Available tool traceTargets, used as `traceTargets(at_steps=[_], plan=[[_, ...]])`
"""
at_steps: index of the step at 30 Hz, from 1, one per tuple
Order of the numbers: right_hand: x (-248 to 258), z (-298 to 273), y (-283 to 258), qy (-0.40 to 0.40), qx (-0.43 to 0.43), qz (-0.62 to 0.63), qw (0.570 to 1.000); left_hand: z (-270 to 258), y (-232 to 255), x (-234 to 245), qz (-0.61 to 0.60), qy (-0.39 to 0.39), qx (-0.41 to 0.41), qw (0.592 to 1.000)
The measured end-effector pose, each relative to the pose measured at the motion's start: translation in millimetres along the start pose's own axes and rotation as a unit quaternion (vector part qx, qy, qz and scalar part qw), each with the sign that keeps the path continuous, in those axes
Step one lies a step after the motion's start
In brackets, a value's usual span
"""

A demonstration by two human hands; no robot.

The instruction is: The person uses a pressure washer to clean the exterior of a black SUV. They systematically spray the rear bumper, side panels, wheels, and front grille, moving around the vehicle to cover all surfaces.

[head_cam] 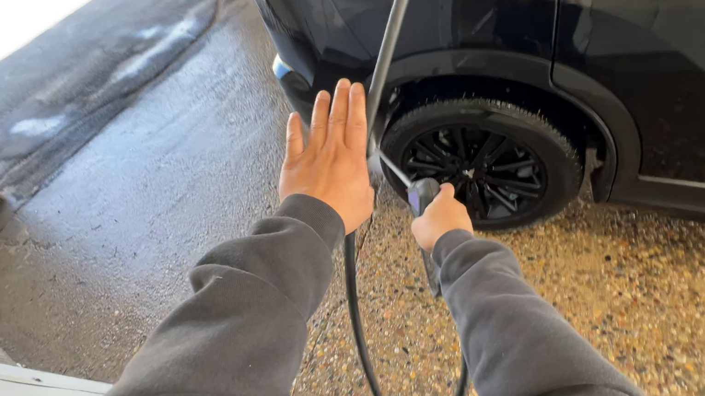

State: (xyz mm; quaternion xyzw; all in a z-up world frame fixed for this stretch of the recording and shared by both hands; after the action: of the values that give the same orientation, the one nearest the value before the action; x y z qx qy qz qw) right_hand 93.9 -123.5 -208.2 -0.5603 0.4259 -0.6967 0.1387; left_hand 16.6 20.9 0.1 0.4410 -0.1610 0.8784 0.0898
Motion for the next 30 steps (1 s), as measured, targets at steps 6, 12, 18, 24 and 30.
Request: traceTargets(at_steps=[6, 12, 18, 24, 30], plan=[[4.2, 2.2, -14.4, -0.023, -0.03, -0.012, 0.999, 9.7, -16.5, -15.8, -0.023, -0.004, -0.019, 1.0], [-11.1, 20.0, -25.7, -0.018, -0.048, -0.012, 0.999, 23.8, -36.3, -27.0, -0.034, -0.03, -0.021, 0.999], [-35.0, 37.1, -15.0, 0.035, -0.046, 0.048, 0.997, 35.7, -47.4, -42.1, -0.031, -0.008, -0.033, 0.999], [-51.1, 59.4, -9.0, -0.014, -0.157, 0.124, 0.98, 54.8, -57.9, -70.4, -0.006, 0.0, -0.037, 0.999], [-58.3, 86.9, -10.5, -0.028, -0.177, 0.157, 0.971, 79.0, -62.7, -83.5, 0.008, -0.027, -0.028, 0.999]])
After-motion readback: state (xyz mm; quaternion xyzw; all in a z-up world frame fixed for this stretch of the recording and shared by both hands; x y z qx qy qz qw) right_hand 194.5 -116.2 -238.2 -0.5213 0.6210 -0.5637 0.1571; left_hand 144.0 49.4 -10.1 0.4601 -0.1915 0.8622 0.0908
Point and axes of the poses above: each hand's wrist, its own z-axis towards the middle knuckle, its own x-axis out of the back of the hand, y = z × x, the point moved 1 cm from there along z, towards the middle knuckle, and after that the axes turned 15 degrees about y, right-handed, at the moved point
